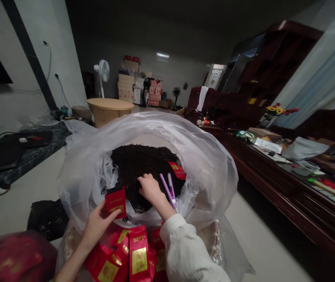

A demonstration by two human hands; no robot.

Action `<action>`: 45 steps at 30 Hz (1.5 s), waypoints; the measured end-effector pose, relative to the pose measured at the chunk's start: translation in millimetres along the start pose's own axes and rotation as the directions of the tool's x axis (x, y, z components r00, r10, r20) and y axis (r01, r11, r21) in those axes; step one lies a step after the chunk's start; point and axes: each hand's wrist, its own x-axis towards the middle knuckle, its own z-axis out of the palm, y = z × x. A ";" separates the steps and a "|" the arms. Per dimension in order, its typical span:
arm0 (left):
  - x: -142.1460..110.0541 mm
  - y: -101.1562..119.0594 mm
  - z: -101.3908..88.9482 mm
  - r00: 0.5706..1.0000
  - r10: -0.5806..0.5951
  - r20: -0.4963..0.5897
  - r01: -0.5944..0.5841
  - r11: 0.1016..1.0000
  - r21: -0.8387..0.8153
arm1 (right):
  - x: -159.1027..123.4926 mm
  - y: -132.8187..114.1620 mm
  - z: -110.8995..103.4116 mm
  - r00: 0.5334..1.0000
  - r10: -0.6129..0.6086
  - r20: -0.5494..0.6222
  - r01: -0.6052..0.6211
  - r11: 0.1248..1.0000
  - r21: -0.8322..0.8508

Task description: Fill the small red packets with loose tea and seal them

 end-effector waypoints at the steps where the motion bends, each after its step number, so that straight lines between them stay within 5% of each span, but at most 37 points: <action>1: 0.5 -1.4 0.6 1.000 -0.007 -0.011 0.007 1.000 -0.014 | 0.2 0.6 1.8 1.000 0.002 -0.005 -0.002 1.000 0.006; 5: -1.0 -6.4 2.9 1.000 -0.011 -0.015 0.011 1.000 -0.024 | 1.8 5.3 7.2 0.997 -0.001 -0.074 0.012 0.989 0.146; 8: -1.8 -6.1 3.2 1.000 -0.010 -0.002 0.010 1.000 -0.017 | 4.3 13.8 8.8 0.983 0.065 -0.174 0.012 0.914 0.405; 13: 3.7 -1.1 3.4 0.999 -0.007 0.038 0.007 1.000 -0.020 | 9.4 32.3 9.3 0.944 0.275 -0.180 -0.004 0.558 0.830; 17: 15.7 4.9 6.0 0.999 0.018 0.047 -0.019 1.000 0.006 | 8.9 37.9 -4.8 0.943 0.322 -0.082 0.002 0.241 0.971; 20: 27.0 13.3 9.1 0.995 0.072 0.073 -0.075 0.996 0.051 | 4.3 35.8 -26.5 0.948 0.299 -0.106 0.058 0.164 0.985; 25: 44.1 30.8 16.1 0.978 0.167 0.122 -0.183 0.974 0.133 | -0.9 27.7 -58.2 0.979 0.144 -0.141 0.097 0.276 0.956; 31: 53.8 41.0 26.6 0.975 0.178 0.136 -0.203 0.959 0.199 | 2.8 12.6 -69.3 0.974 -0.002 -0.226 0.172 0.656 0.735; 34: 55.0 39.5 29.9 0.978 0.172 0.120 -0.194 0.959 0.206 | 0.8 6.2 -74.5 0.979 -0.046 -0.199 0.160 0.775 0.611; 39: 56.8 33.6 32.0 0.980 0.178 0.094 -0.194 0.959 0.206 | -5.1 0.0 -77.7 0.976 -0.086 -0.201 0.170 0.877 0.449; 45: 56.5 28.2 34.4 0.975 0.200 0.098 -0.216 0.958 0.190 | -8.9 1.1 -71.9 0.933 -0.314 -0.174 0.351 0.902 0.252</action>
